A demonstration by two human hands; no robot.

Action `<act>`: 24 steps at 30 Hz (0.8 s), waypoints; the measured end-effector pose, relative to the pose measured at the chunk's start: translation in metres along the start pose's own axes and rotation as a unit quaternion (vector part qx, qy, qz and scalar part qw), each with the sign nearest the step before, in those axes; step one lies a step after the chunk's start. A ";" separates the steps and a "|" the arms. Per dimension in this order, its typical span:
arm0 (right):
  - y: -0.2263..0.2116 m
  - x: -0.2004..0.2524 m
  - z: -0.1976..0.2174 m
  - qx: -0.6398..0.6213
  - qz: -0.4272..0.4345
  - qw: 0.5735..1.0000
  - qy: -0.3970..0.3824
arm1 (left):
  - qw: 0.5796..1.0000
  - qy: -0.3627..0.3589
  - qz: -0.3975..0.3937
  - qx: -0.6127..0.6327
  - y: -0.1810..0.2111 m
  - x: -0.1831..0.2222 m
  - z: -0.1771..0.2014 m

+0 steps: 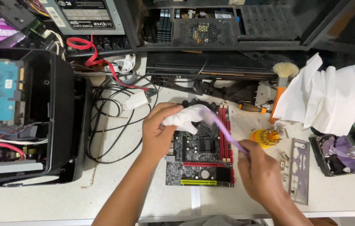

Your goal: Cleaning a computer motherboard using a toothbrush and paper towels on a repair bench

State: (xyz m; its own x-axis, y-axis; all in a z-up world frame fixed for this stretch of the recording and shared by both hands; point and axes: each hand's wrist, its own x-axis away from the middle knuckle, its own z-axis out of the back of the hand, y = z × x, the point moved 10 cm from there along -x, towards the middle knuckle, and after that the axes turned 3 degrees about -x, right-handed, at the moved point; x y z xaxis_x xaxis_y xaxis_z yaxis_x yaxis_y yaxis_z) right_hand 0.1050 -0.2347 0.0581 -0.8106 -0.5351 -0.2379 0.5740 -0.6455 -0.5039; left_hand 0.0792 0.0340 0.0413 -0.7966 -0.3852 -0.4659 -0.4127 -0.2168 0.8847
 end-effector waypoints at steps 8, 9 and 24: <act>-0.041 -0.031 -0.015 0.045 0.088 0.993 -0.063 | 0.985 -0.061 0.031 0.160 0.019 -0.006 -0.004; -0.041 -0.032 -0.016 0.046 0.092 0.992 -0.067 | 0.962 -0.097 0.069 0.247 0.019 -0.002 -0.012; -0.043 -0.032 -0.030 0.023 0.089 0.986 -0.140 | 0.911 -0.162 0.103 0.366 -0.012 -0.001 -0.028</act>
State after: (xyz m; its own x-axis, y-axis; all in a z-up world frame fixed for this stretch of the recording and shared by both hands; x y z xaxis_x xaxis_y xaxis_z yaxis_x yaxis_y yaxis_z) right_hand 0.1027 -0.1741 0.0624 -0.6368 -0.7671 -0.0778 0.7140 -0.5486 -0.4349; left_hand 0.0979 0.0118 0.0306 -0.9299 -0.0404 -0.3655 -0.3297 0.5320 0.7800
